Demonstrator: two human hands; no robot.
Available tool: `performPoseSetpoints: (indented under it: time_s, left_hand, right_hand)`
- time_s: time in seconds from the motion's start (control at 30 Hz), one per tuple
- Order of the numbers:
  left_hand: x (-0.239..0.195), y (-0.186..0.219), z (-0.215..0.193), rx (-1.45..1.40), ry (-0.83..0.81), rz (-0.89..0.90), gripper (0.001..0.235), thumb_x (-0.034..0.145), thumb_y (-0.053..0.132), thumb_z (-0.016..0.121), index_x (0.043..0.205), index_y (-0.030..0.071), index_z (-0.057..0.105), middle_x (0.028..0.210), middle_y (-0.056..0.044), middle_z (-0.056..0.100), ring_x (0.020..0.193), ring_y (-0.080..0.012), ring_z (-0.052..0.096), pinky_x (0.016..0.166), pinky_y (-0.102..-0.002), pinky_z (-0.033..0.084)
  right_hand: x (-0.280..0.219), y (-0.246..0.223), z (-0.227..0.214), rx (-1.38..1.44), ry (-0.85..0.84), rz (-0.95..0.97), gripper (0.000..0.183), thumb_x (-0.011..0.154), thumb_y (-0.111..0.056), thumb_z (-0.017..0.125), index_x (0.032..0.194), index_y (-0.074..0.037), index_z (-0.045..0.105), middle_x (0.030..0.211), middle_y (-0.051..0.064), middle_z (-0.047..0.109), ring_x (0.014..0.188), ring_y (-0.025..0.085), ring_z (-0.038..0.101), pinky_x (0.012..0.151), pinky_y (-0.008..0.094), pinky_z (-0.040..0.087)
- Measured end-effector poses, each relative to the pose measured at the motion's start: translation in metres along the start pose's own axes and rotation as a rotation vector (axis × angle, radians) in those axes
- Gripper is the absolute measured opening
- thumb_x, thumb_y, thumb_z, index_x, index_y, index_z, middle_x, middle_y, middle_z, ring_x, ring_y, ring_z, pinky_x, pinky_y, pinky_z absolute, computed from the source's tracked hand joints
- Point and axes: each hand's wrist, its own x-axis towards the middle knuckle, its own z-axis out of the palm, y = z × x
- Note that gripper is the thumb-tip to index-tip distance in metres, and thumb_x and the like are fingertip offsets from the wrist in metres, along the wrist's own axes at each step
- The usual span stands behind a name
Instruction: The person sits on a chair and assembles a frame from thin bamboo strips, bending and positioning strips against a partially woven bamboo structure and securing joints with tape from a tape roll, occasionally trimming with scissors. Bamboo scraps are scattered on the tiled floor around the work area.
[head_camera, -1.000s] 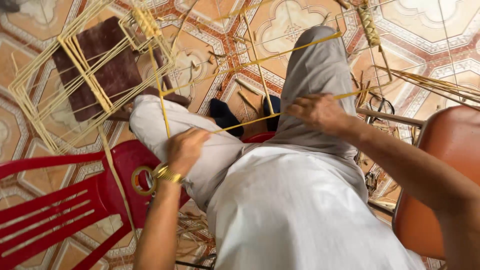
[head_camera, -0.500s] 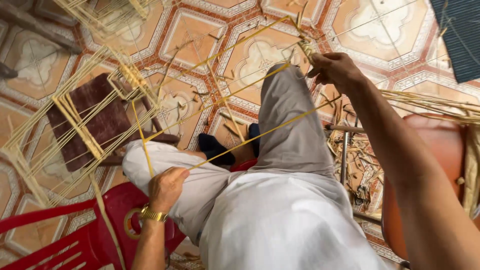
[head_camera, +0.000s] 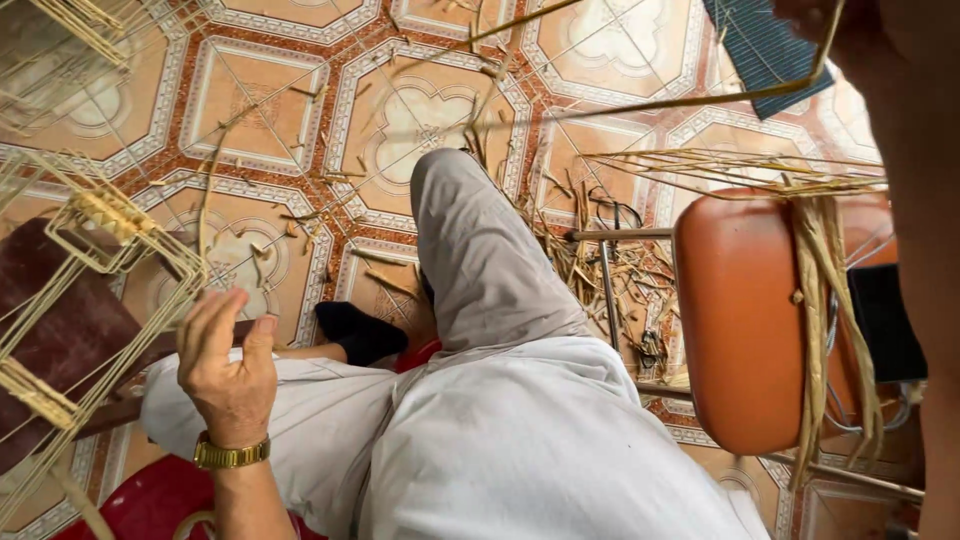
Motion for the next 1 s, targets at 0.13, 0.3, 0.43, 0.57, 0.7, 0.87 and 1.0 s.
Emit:
performPoseSetpoints:
  time_s: [0.13,0.3,0.43,0.57,0.7,0.87,1.0]
  left_hand:
    - [-0.035,-0.024,0.011,-0.065,-0.051,-0.143,0.017,0.1,0.004,0.077,0.116,-0.001,0.073,0.115,-0.014,0.073,0.112,-0.0274,0.069,0.098,-0.036,0.056]
    - [-0.066,-0.045,0.019,-0.142,-0.06,-0.318,0.01,0.102,0.007,0.076,0.109,0.0,0.075,0.11,-0.012,0.074,0.105,-0.0216,0.07,0.089,-0.032,0.057]
    - [-0.066,-0.04,0.029,-0.206,-0.053,-0.377,0.014,0.101,0.01,0.077,0.111,0.001,0.076,0.109,-0.011,0.074,0.099,-0.0199,0.07,0.085,-0.031,0.056]
    - [-0.064,-0.036,0.037,-0.25,-0.065,-0.394,0.017,0.098,0.011,0.077,0.113,0.003,0.076,0.106,-0.01,0.074,0.091,-0.0175,0.068,0.081,-0.029,0.054]
    - [-0.065,-0.034,0.042,-0.261,-0.082,-0.425,0.016,0.098,0.013,0.078,0.111,0.002,0.076,0.101,-0.01,0.073,0.085,-0.0165,0.066,0.077,-0.029,0.053]
    - [-0.07,-0.036,0.044,-0.267,-0.074,-0.386,0.017,0.099,0.014,0.077,0.109,0.001,0.076,0.098,-0.009,0.073,0.083,-0.0159,0.066,0.076,-0.028,0.052]
    - [-0.067,-0.028,0.041,-0.249,-0.077,-0.398,0.017,0.098,0.014,0.077,0.108,0.001,0.076,0.097,-0.009,0.074,0.081,-0.0157,0.066,0.074,-0.028,0.052]
  right_hand:
    - [-0.032,-0.01,-0.059,-0.057,0.133,-0.025,0.014,0.115,-0.006,0.051,0.107,0.003,0.059,0.098,0.02,0.065,0.086,0.02,0.072,0.073,0.025,0.058]
    - [-0.04,0.051,-0.17,0.114,0.167,0.032,0.02,0.113,-0.001,0.056,0.096,0.009,0.057,0.097,0.031,0.073,0.067,0.012,0.061,0.062,0.021,0.056]
    - [-0.054,0.09,-0.205,0.075,0.538,0.118,0.011,0.114,-0.004,0.061,0.11,0.006,0.06,0.099,0.021,0.07,0.07,0.015,0.07,0.062,0.023,0.061]
    - [-0.072,0.101,-0.183,0.1,0.711,0.231,0.009,0.108,-0.007,0.065,0.109,0.001,0.061,0.096,0.013,0.072,0.075,0.015,0.073,0.068,0.022,0.067]
    - [-0.059,0.156,-0.224,0.155,0.68,0.29,0.011,0.108,-0.011,0.062,0.11,0.0,0.061,0.095,0.014,0.073,0.075,0.016,0.071,0.07,0.024,0.066]
    - [-0.054,0.182,-0.227,0.215,0.647,0.384,0.014,0.108,-0.013,0.058,0.113,0.0,0.058,0.101,0.017,0.075,0.08,0.02,0.079,0.072,0.023,0.066]
    - [-0.061,0.158,-0.216,-0.014,0.633,0.495,0.018,0.105,-0.023,0.06,0.105,-0.005,0.06,0.093,0.01,0.072,0.072,0.015,0.075,0.063,0.025,0.065]
